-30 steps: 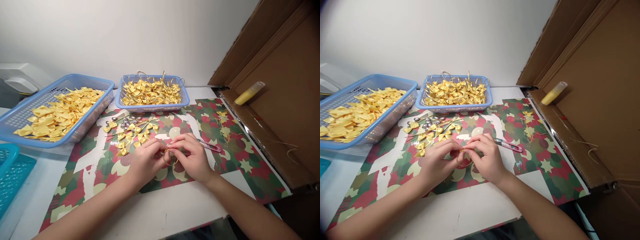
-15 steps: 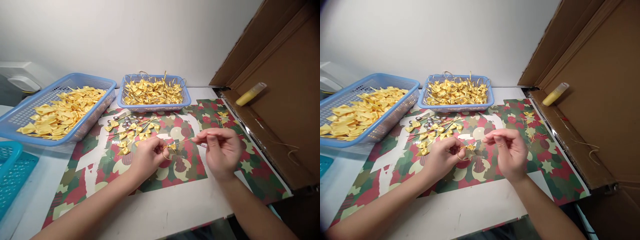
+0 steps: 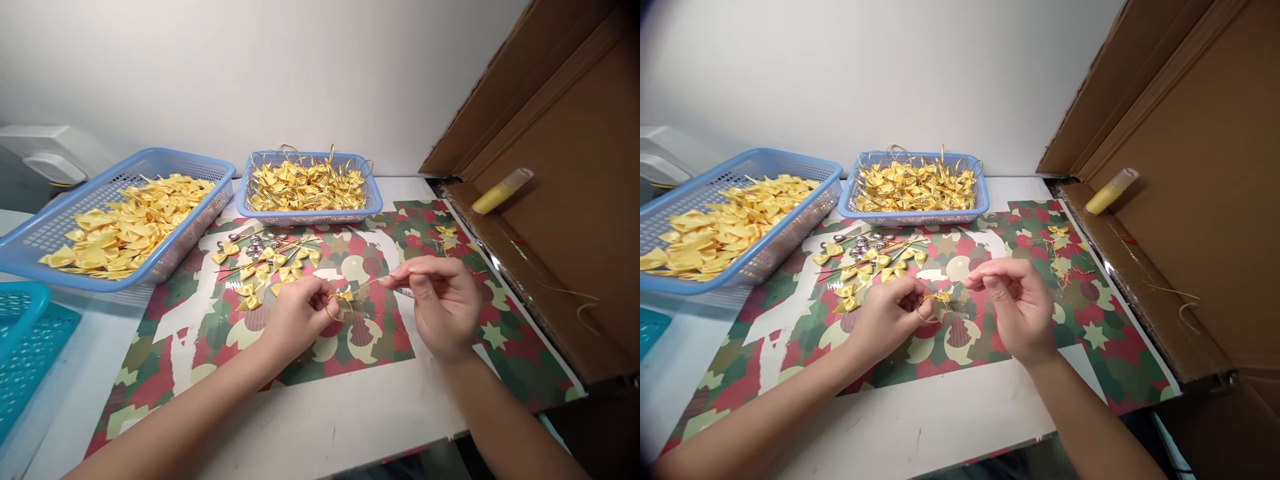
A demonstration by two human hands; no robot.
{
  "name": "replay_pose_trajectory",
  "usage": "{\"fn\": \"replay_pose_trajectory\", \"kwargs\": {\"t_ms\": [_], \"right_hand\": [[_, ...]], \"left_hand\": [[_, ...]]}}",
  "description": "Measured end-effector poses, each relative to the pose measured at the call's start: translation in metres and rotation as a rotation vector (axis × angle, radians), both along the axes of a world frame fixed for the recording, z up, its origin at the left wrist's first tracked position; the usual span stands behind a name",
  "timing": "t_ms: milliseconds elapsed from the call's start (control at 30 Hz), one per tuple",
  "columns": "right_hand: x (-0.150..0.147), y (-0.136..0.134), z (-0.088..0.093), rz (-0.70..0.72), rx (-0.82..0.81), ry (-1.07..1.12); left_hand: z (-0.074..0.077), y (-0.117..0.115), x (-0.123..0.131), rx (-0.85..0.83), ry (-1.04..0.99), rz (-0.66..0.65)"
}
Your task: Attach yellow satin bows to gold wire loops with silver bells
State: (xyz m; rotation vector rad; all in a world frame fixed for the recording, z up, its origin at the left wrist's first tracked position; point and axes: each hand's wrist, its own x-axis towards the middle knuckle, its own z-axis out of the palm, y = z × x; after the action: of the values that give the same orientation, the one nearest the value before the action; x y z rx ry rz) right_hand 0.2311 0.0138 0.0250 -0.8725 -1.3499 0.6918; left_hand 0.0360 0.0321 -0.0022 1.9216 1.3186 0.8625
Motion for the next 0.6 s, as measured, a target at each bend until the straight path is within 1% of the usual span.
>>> {"fn": "replay_pose_trajectory", "kwargs": {"t_ms": [133, 200, 367, 467, 600], "right_hand": [[0.0019, -0.0003, 0.0010, 0.141, -0.139, 0.037], [0.0035, -0.0006, 0.0023, 0.179, -0.163, 0.053], [0.0055, -0.0007, 0.0049, 0.181, -0.076, 0.072], [0.0047, -0.0009, 0.0051, 0.168, -0.030, 0.082], [0.0036, -0.0017, 0.0029, 0.182, -0.047, 0.066]], "left_hand": [[-0.0010, 0.0005, -0.0005, 0.035, 0.045, -0.005], [-0.0021, 0.0015, -0.0004, 0.049, 0.062, -0.010], [-0.0036, 0.0040, -0.0007, 0.101, 0.081, -0.002], [-0.0025, 0.0035, -0.0014, 0.097, 0.099, -0.016], [-0.0028, 0.0035, -0.0020, 0.084, 0.194, -0.023]]}}
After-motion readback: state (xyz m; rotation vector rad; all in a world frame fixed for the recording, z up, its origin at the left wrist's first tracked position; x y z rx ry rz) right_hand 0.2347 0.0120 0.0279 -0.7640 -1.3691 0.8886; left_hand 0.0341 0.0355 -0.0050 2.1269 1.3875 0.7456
